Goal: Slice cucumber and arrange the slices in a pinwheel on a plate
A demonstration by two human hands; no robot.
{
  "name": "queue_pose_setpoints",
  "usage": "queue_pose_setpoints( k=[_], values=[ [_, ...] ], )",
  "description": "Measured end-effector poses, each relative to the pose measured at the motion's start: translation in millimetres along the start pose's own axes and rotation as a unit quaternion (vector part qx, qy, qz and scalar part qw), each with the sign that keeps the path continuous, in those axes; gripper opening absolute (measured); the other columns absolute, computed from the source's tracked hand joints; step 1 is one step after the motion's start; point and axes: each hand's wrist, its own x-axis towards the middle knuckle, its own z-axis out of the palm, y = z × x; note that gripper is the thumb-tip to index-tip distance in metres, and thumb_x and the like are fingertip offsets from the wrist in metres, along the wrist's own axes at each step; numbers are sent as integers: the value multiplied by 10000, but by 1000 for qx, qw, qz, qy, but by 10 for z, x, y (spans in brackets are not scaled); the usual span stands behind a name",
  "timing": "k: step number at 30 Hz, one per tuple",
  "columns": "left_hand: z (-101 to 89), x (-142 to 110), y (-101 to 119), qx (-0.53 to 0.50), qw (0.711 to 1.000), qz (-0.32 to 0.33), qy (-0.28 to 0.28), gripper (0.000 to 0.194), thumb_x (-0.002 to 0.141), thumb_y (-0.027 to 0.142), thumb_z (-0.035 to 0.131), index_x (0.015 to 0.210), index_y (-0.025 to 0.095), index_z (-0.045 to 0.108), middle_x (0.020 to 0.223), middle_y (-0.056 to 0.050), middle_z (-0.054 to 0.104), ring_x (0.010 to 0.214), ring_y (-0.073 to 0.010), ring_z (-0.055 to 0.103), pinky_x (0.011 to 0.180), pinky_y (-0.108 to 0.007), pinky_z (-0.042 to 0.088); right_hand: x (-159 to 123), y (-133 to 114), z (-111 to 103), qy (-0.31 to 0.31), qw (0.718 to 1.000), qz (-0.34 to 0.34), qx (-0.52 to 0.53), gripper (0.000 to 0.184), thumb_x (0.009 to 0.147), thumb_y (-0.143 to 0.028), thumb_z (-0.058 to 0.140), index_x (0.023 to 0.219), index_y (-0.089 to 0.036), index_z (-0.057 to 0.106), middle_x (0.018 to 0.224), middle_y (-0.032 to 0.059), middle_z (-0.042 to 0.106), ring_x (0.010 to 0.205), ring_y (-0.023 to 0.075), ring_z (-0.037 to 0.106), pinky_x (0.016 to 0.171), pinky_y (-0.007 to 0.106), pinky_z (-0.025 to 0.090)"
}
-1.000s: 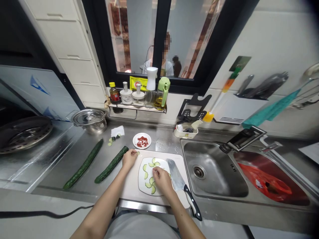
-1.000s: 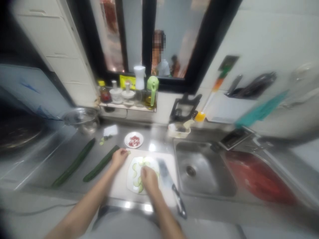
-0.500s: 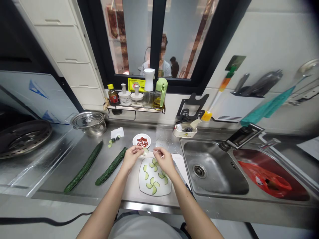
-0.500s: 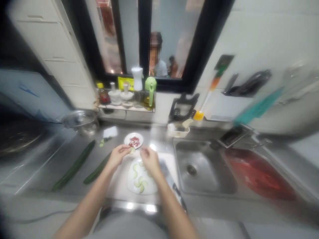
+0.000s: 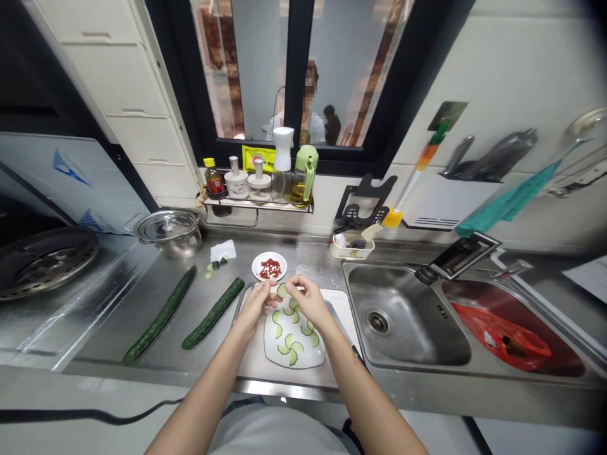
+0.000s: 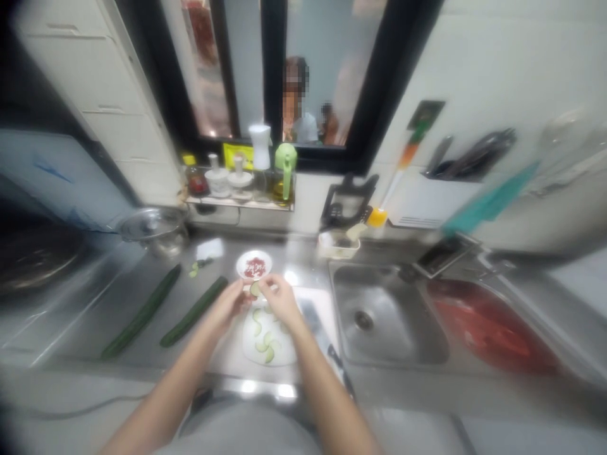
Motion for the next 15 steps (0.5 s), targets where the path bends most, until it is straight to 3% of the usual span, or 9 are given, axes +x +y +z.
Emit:
queue_pose_setpoints(
  k=[3, 6, 9, 12, 15],
  values=[
    [15, -32, -78, -123, 979, -128, -99, 510, 825, 656, 491, 1059, 210, 568, 750, -22, 664, 587, -104, 604, 505, -174, 396, -10, -29, -14, -3, 1000, 7, 13, 245, 797, -416, 571, 781, -176, 614, 805, 15, 647, 762, 142, 576, 708, 256, 451],
    [47, -48, -79, -225, 945, -188, -143, 408, 858, 587, 505, 988, 206, 575, 734, -9, 643, 577, -99, 601, 506, -178, 412, -23, -6, -9, -9, 1000, 18, 21, 243, 789, -419, 582, 788, -177, 610, 797, 10, 641, 727, 135, 579, 684, 251, 455],
    [74, -45, -29, -274, 928, -205, -149, 316, 882, 487, 527, 910, 180, 595, 702, -1, 615, 568, -89, 586, 513, -180, 413, -37, 32, -3, -15, 999, 23, 17, 243, 793, -420, 579, 785, -179, 607, 804, 7, 643, 676, 123, 575, 659, 250, 458],
    [76, -35, 5, -263, 933, -203, -137, 252, 874, 393, 568, 819, 150, 604, 684, -6, 598, 563, -78, 563, 520, -182, 411, -54, 45, -3, -29, 999, 22, 10, 238, 807, -415, 565, 796, -182, 609, 788, 7, 651, 686, 127, 590, 650, 245, 460],
    [59, -30, 11, -269, 938, -176, -127, 145, 825, 289, 643, 896, 164, 623, 704, 11, 595, 570, -62, 553, 531, -172, 414, -74, 31, -6, -37, 999, 19, 2, 223, 817, -395, 561, 804, -180, 617, 778, 8, 663, 707, 127, 594, 656, 241, 456]
  ],
)
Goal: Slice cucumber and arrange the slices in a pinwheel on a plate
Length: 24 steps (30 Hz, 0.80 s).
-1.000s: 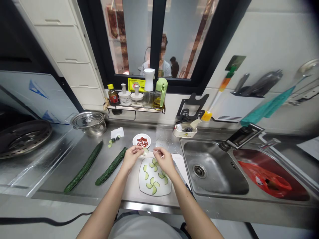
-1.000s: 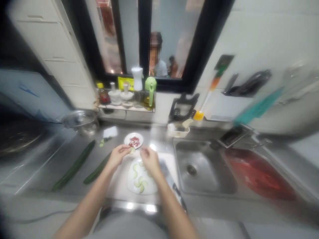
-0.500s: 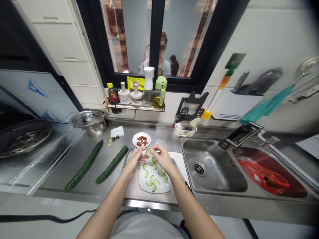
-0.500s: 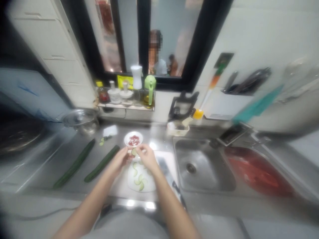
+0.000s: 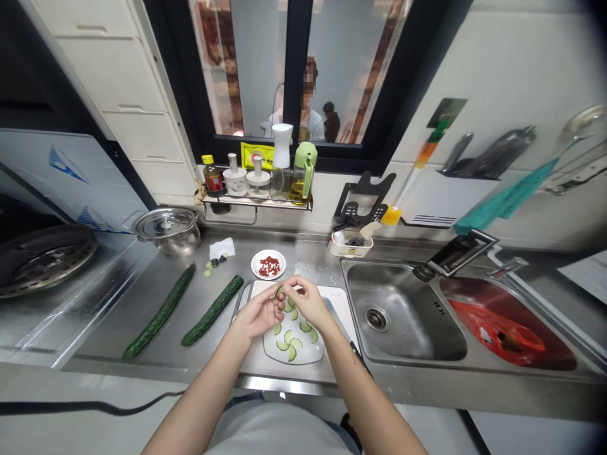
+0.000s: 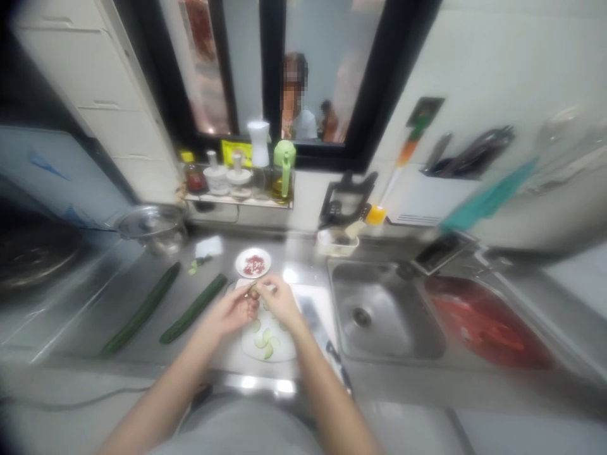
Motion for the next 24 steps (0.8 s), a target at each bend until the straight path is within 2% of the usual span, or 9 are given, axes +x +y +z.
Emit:
queue_pose_setpoints(
  k=[4, 7, 11, 17, 21, 24],
  values=[
    [-15, -25, 29, 39, 997, 63, 15, 358, 738, 184, 714, 1079, 210, 607, 726, 26, 593, 594, -61, 556, 538, -163, 416, -23, -22, -6, 5, 1000, -2, -4, 222, 809, -393, 573, 785, -178, 627, 797, 9, 661, 721, 126, 581, 659, 240, 453],
    [3, -63, 62, 93, 990, 101, 26, 427, 685, 181, 756, 1084, 204, 606, 711, 34, 582, 599, -58, 546, 554, -164, 417, -33, -27, -7, 8, 1000, 6, 11, 211, 787, -384, 594, 764, -177, 626, 764, -1, 641, 685, 116, 557, 647, 237, 447],
    [61, -123, 92, 134, 978, 151, 43, 497, 605, 215, 815, 1060, 189, 615, 717, 38, 588, 598, -54, 536, 548, -160, 389, -51, -43, 2, -11, 996, 41, 79, 174, 765, -352, 608, 751, -179, 603, 672, -18, 612, 621, 106, 541, 600, 230, 438],
    [100, -157, 124, 208, 951, 216, 75, 469, 566, 266, 831, 981, 165, 637, 697, 31, 610, 616, -70, 547, 590, -178, 399, -58, -93, -4, -55, 990, 46, 121, 189, 754, -342, 646, 845, -179, 616, 671, -16, 620, 639, 119, 583, 639, 258, 464],
    [80, -148, 134, 283, 914, 276, 89, 372, 584, 270, 811, 902, 153, 660, 788, -6, 658, 709, -104, 583, 677, -213, 441, -44, -81, -18, -68, 993, 27, 89, 187, 766, -361, 642, 791, -177, 615, 659, -18, 617, 618, 110, 577, 634, 249, 460],
    [68, -140, 117, 330, 888, 304, 101, 312, 611, 283, 784, 868, 153, 666, 770, -2, 644, 716, -110, 576, 670, -216, 442, -38, -52, -16, -70, 994, 26, 75, 171, 778, -343, 615, 755, -173, 610, 603, -24, 604, 575, 101, 556, 604, 233, 444]
  ],
)
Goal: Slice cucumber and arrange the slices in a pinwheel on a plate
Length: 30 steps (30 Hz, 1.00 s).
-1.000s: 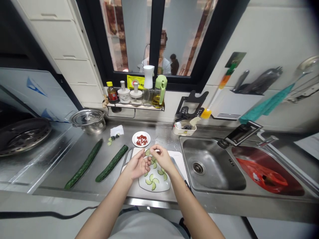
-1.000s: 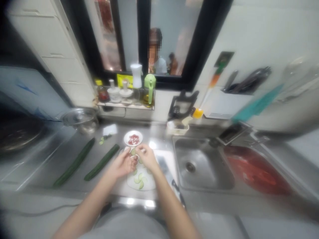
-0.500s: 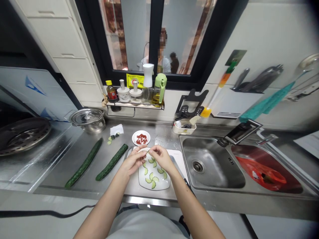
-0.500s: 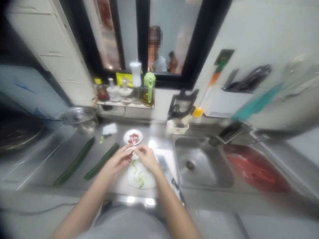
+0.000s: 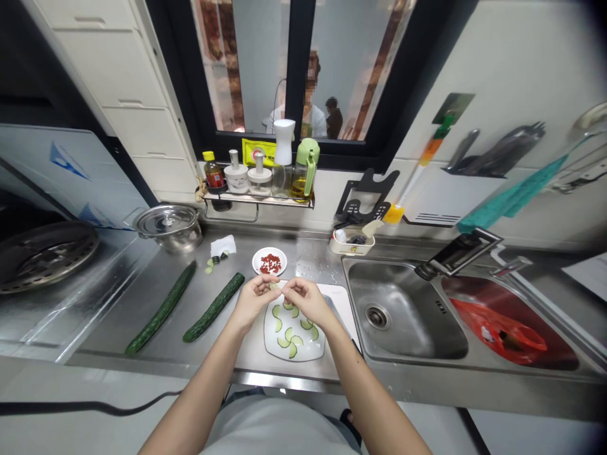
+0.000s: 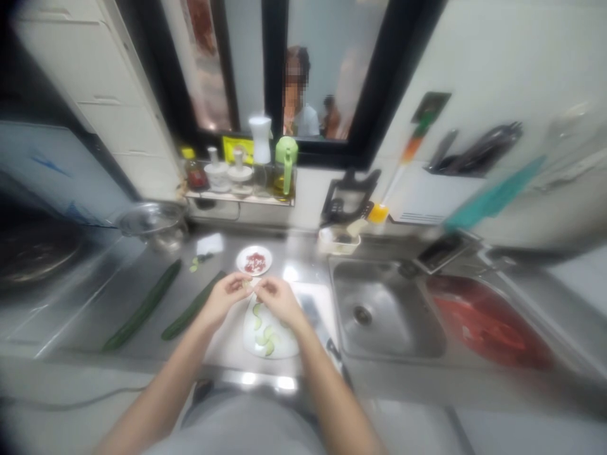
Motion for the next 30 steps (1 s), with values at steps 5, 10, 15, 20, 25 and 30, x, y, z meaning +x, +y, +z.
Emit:
queue_pose_setpoints(
  k=[5, 10, 15, 20, 25, 30],
  values=[
    [15, -11, -55, 52, 998, 29, 15, 269, 644, 282, 746, 863, 154, 655, 728, 13, 608, 669, -97, 542, 618, -200, 419, 17, 63, 16, 13, 1000, 17, -10, 143, 762, -296, 579, 731, -164, 624, 556, -30, 585, 542, 93, 537, 566, 213, 425],
    [12, -11, -108, 100, 993, 56, 26, 259, 652, 282, 729, 864, 156, 652, 722, 15, 604, 640, -93, 524, 592, -198, 404, 46, 117, 21, 14, 999, 44, -21, 142, 738, -265, 542, 702, -159, 629, 541, -27, 580, 522, 87, 526, 541, 198, 409],
    [3, 2, -204, 144, 985, 79, 45, 215, 664, 291, 702, 829, 164, 647, 682, 18, 596, 598, -93, 502, 557, -197, 391, 89, 210, 1, -1, 996, 75, -49, 146, 730, -272, 523, 688, -162, 610, 533, -24, 580, 483, 83, 504, 488, 185, 369],
    [-75, 46, -491, 183, 980, 62, 39, 208, 655, 309, 686, 798, 164, 642, 698, 5, 617, 606, -104, 522, 566, -206, 404, 150, 435, -25, -38, 987, 116, -104, 144, 735, -253, 513, 662, -159, 593, 515, -25, 568, 468, 81, 491, 478, 183, 345],
    [-217, 33, -880, 237, 971, -13, 24, 180, 684, 293, 642, 811, 166, 643, 700, 1, 639, 659, -125, 585, 630, -221, 437, 157, 665, 7, -59, 960, 139, -238, 115, 744, -236, 571, 691, -150, 626, 538, -24, 587, 528, 85, 502, 535, 189, 345],
    [-287, -33, -1080, 353, 934, -63, 14, 133, 703, 255, 621, 803, 180, 668, 727, -2, 681, 686, -137, 616, 634, -223, 416, 110, 797, 99, -69, 930, 142, -332, 102, 752, -242, 618, 725, -149, 648, 694, 14, 661, 636, 101, 535, 585, 197, 337]
  ],
)
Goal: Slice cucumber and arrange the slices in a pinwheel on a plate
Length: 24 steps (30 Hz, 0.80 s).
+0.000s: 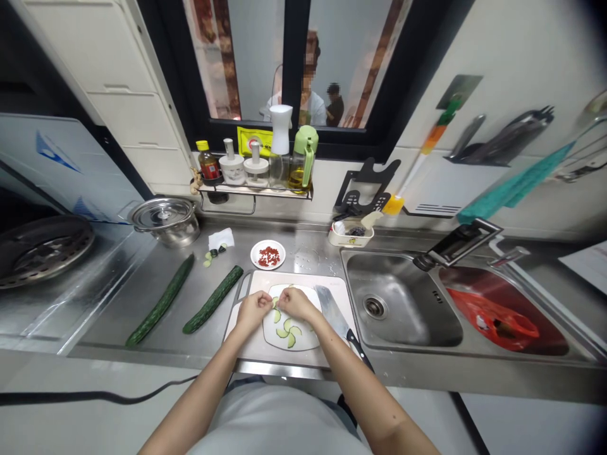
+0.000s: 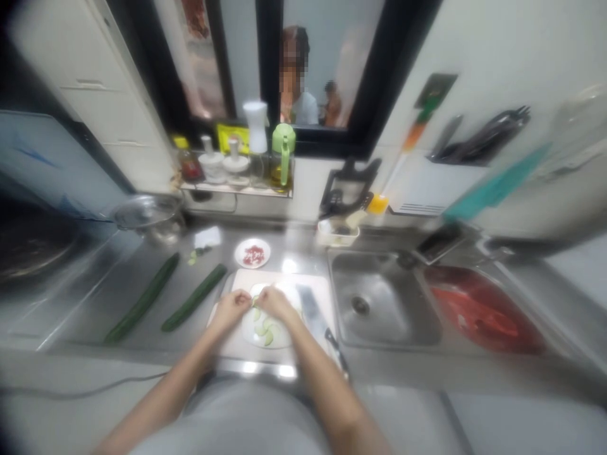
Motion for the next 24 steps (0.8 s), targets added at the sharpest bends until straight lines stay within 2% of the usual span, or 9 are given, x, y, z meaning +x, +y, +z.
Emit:
queue_pose_setpoints(
  k=[7, 11, 19, 24],
  values=[
    [34, -48, 35, 120, 992, -19, -15, 110, 743, 236, 608, 820, 205, 680, 736, 10, 691, 706, -139, 610, 611, -218, 346, 20, 11, 113, 3, 997, 12, -73, 88, 776, -217, 597, 801, -162, 661, 782, 27, 682, 726, 120, 574, 622, 205, 321],
    [45, -66, 71, 183, 983, -5, -19, 100, 767, 226, 597, 824, 211, 678, 782, -4, 694, 761, -151, 606, 612, -225, 315, 13, -18, 129, 1, 992, 32, -120, 107, 797, -251, 599, 824, -173, 667, 809, 36, 690, 763, 137, 591, 613, 220, 301],
    [76, -75, 37, 230, 972, 32, -22, 130, 784, 208, 542, 819, 221, 667, 819, -17, 676, 814, -169, 582, 652, -250, 325, -5, -56, 164, -4, 985, 54, -164, 141, 811, -247, 573, 879, -185, 681, 868, 64, 699, 834, 166, 600, 631, 236, 306],
    [82, -72, 11, 248, 967, 47, -16, 135, 788, 210, 547, 853, 214, 665, 892, -37, 651, 907, -191, 572, 746, -266, 369, 3, -56, 174, 4, 980, 62, -189, 151, 818, -278, 577, 893, -182, 666, 915, 83, 684, 857, 187, 595, 636, 250, 310]
  ],
)
